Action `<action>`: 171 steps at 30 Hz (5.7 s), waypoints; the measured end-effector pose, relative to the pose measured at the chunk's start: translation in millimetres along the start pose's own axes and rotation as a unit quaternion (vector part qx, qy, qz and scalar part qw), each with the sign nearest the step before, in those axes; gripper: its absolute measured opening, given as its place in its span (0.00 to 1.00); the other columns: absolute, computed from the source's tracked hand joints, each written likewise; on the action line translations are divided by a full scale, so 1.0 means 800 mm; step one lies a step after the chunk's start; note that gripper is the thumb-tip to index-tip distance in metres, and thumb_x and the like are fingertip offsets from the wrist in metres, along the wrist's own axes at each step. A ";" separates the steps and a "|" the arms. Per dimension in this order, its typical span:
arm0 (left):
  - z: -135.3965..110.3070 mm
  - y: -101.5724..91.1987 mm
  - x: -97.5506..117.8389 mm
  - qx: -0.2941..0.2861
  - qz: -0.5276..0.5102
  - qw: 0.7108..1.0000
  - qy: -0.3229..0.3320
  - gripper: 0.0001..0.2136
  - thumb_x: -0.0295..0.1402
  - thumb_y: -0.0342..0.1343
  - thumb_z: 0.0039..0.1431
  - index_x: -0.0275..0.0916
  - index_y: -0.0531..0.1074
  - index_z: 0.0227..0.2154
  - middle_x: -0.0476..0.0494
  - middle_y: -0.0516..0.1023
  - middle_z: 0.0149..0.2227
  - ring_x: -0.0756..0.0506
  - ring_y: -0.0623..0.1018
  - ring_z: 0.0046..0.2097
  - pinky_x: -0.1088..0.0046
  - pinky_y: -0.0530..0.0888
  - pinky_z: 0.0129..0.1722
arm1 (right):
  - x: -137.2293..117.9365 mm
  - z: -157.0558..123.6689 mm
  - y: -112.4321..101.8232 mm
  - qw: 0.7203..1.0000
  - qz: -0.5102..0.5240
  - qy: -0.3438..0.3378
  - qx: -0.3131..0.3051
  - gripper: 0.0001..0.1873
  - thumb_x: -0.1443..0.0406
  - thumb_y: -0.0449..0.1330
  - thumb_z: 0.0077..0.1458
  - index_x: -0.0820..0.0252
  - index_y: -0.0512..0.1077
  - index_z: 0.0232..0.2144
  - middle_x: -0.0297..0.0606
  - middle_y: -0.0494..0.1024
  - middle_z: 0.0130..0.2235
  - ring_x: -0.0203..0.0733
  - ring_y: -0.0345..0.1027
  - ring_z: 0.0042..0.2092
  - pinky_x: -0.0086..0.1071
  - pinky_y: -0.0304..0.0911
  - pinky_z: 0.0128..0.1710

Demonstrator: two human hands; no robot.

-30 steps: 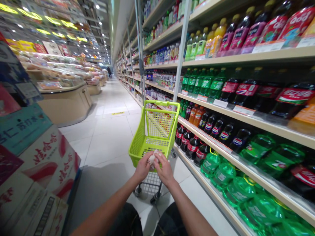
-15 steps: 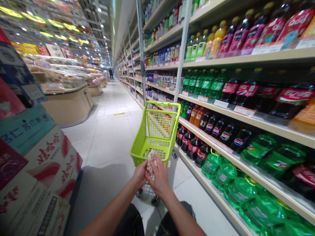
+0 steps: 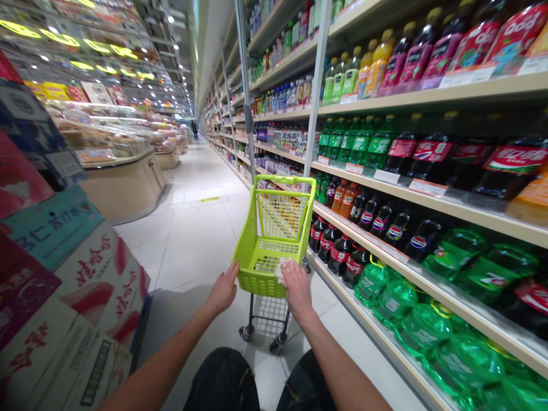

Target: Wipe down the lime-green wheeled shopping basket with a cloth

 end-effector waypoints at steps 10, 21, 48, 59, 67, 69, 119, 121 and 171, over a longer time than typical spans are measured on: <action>0.002 -0.003 0.015 0.057 -0.294 0.952 -0.056 0.26 0.19 0.46 0.45 0.38 0.61 0.51 0.42 0.66 0.54 0.46 0.66 0.54 0.66 0.60 0.54 | -0.073 0.035 0.043 0.950 0.296 0.099 0.022 0.20 0.74 0.50 0.44 0.60 0.71 0.39 0.41 0.74 0.45 0.42 0.65 0.49 0.39 0.58 0.51; -0.010 0.044 0.067 -0.012 -0.692 0.702 -0.167 0.17 0.36 0.62 0.35 0.34 0.70 0.31 0.48 0.76 0.27 0.50 0.74 0.28 0.75 0.70 0.30 | -0.044 0.015 0.011 0.930 0.308 0.191 0.054 0.19 0.71 0.49 0.44 0.63 0.71 0.39 0.46 0.69 0.50 0.45 0.60 0.53 0.41 0.56 0.53; 0.011 0.012 0.053 -0.008 0.074 0.996 0.045 0.27 0.17 0.38 0.49 0.32 0.55 0.55 0.38 0.52 0.61 0.43 0.49 0.62 0.60 0.55 0.57 | 0.028 -0.004 -0.001 0.999 -0.035 0.005 0.019 0.18 0.74 0.48 0.55 0.60 0.67 0.47 0.46 0.65 0.54 0.45 0.46 0.60 0.49 0.52 0.55; 0.006 0.007 0.053 -0.019 0.069 0.995 0.074 0.30 0.15 0.37 0.47 0.36 0.56 0.55 0.42 0.53 0.61 0.46 0.51 0.62 0.57 0.52 0.59 | 0.004 -0.023 0.001 0.995 0.005 -0.100 0.027 0.19 0.73 0.47 0.57 0.57 0.66 0.49 0.40 0.65 0.54 0.43 0.43 0.61 0.47 0.51 0.57; 0.003 0.016 0.071 -0.017 0.078 0.993 0.088 0.30 0.15 0.38 0.46 0.38 0.55 0.55 0.42 0.54 0.60 0.45 0.51 0.62 0.56 0.53 0.58 | -0.036 -0.024 0.039 0.998 0.029 -0.040 0.048 0.24 0.76 0.48 0.53 0.59 0.63 0.52 0.43 0.62 0.56 0.42 0.44 0.61 0.46 0.51 0.57; 0.000 0.017 0.076 -0.020 0.088 0.991 0.099 0.30 0.15 0.38 0.47 0.38 0.55 0.56 0.42 0.54 0.60 0.46 0.51 0.62 0.55 0.52 0.58 | -0.058 -0.021 0.053 0.996 0.033 -0.079 0.032 0.22 0.75 0.49 0.54 0.58 0.64 0.51 0.42 0.64 0.55 0.41 0.45 0.61 0.45 0.53 0.56; -0.019 0.034 0.123 0.005 0.156 0.982 0.111 0.30 0.17 0.36 0.48 0.35 0.52 0.57 0.42 0.50 0.61 0.46 0.52 0.62 0.49 0.47 0.58 | 0.027 -0.119 0.018 0.984 -0.042 -0.141 0.103 0.21 0.73 0.44 0.58 0.57 0.62 0.52 0.40 0.69 0.52 0.36 0.51 0.59 0.37 0.60 0.53; -0.019 0.032 0.120 0.009 0.154 0.983 0.102 0.29 0.17 0.36 0.48 0.36 0.52 0.57 0.42 0.51 0.61 0.46 0.52 0.62 0.49 0.48 0.58 | 0.030 -0.108 -0.002 0.985 -0.030 -0.129 0.107 0.24 0.74 0.44 0.57 0.57 0.58 0.55 0.41 0.63 0.55 0.38 0.48 0.60 0.40 0.57 0.55; -0.016 0.027 0.083 0.072 0.108 0.990 0.059 0.26 0.20 0.35 0.53 0.37 0.52 0.57 0.40 0.54 0.60 0.43 0.51 0.62 0.48 0.48 0.57 | 0.062 -0.034 -0.026 0.993 -0.039 -0.024 0.110 0.27 0.79 0.44 0.50 0.61 0.63 0.51 0.46 0.57 0.59 0.46 0.37 0.62 0.53 0.46 0.57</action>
Point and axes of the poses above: each hand's wrist, its own z-axis towards the middle knuckle, its own y-axis out of the palm, x = y × z, the point moved 8 cm from there along z, towards the middle knuckle
